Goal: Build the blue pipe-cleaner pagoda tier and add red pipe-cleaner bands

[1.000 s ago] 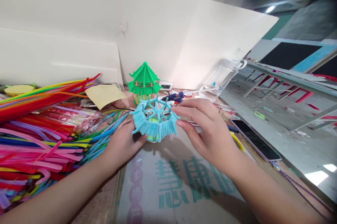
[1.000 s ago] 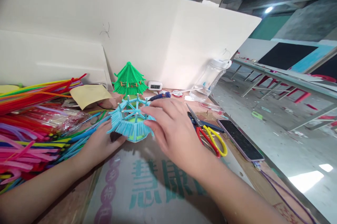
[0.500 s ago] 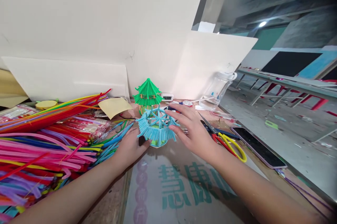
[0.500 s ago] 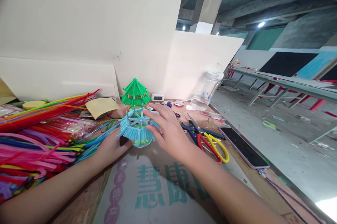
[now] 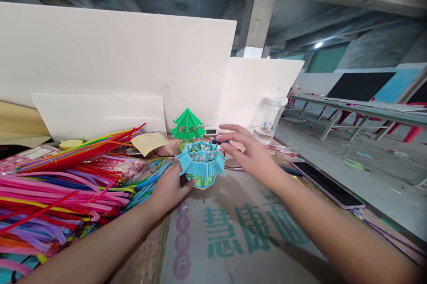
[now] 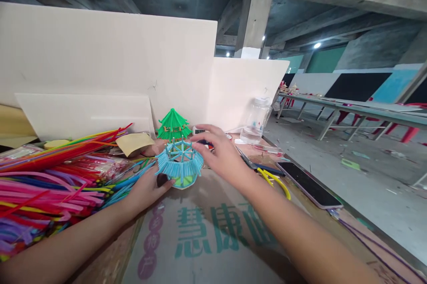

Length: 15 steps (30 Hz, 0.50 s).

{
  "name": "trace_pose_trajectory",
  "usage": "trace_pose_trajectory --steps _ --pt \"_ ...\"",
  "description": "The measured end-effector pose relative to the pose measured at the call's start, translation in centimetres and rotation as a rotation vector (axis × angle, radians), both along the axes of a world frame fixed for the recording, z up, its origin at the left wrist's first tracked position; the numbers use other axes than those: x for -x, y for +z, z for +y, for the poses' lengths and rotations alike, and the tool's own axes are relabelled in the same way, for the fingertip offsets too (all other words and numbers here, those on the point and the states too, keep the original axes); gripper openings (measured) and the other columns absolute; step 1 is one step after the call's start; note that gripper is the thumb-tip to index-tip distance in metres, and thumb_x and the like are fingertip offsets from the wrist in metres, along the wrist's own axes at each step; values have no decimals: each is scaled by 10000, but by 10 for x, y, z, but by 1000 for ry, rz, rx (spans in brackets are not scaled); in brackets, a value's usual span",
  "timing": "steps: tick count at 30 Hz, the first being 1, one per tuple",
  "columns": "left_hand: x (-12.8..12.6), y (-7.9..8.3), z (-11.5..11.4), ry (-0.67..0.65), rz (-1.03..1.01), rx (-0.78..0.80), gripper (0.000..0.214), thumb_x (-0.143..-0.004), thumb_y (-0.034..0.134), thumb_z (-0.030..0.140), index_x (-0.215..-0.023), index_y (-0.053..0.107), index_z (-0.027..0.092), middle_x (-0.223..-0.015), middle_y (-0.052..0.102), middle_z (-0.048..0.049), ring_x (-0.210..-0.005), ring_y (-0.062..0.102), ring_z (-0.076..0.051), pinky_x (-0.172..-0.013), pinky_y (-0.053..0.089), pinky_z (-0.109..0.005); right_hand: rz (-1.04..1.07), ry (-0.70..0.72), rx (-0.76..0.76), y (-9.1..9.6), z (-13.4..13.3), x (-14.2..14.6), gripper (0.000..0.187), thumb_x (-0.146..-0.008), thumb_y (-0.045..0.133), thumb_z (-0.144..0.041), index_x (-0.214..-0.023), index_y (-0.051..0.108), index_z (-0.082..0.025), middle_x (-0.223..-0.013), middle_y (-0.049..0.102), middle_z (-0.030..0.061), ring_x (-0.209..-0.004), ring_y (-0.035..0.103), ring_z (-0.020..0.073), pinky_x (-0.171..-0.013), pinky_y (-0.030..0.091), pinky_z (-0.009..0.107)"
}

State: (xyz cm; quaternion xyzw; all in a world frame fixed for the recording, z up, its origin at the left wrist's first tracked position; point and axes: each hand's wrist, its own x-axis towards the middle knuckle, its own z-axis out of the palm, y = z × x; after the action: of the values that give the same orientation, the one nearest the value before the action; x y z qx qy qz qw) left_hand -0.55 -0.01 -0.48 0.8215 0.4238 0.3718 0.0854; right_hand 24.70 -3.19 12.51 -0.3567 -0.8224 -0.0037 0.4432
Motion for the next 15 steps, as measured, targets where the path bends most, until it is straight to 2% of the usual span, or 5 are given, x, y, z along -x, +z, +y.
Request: trace_pose_trajectory --steps 4,8,12,15 --pt "0 -2 1 -13 -5 7 411 -906 626 401 -1263 597 199 -1294 690 -141 -1226 631 -340 -1045 500 -496 30 -41 -46 27 -13 -1 153 -978 603 -292 -1008 742 -236 -1257 694 102 -1210 639 246 -1060 476 467" --pt "-1 -2 0 -11 -19 -5 435 -896 638 374 -1297 579 216 -1275 703 -117 -1226 637 -317 -1052 503 -473 -16 7 -99 46 -13 20 128 -964 610 -252 -974 732 -216 -1187 714 90 -1135 662 228 -1029 484 429" --pt "-2 0 -2 0 -36 -17 411 -879 651 350 -1265 611 217 -1200 732 -110 -1186 665 -305 -1026 525 -442 6 48 -21 58 -2 43 127 -961 614 -254 -972 726 -195 -1084 740 72 -1053 681 211 -970 501 398" --pt "-2 -1 -2 4 -60 -23 397 -868 658 344 -1243 635 215 -1167 743 -105 -1162 680 -302 -1014 537 -438 -52 56 48 59 3 47 111 -942 637 -237 -950 737 -189 -1036 744 64 -1000 687 205 -940 510 392"
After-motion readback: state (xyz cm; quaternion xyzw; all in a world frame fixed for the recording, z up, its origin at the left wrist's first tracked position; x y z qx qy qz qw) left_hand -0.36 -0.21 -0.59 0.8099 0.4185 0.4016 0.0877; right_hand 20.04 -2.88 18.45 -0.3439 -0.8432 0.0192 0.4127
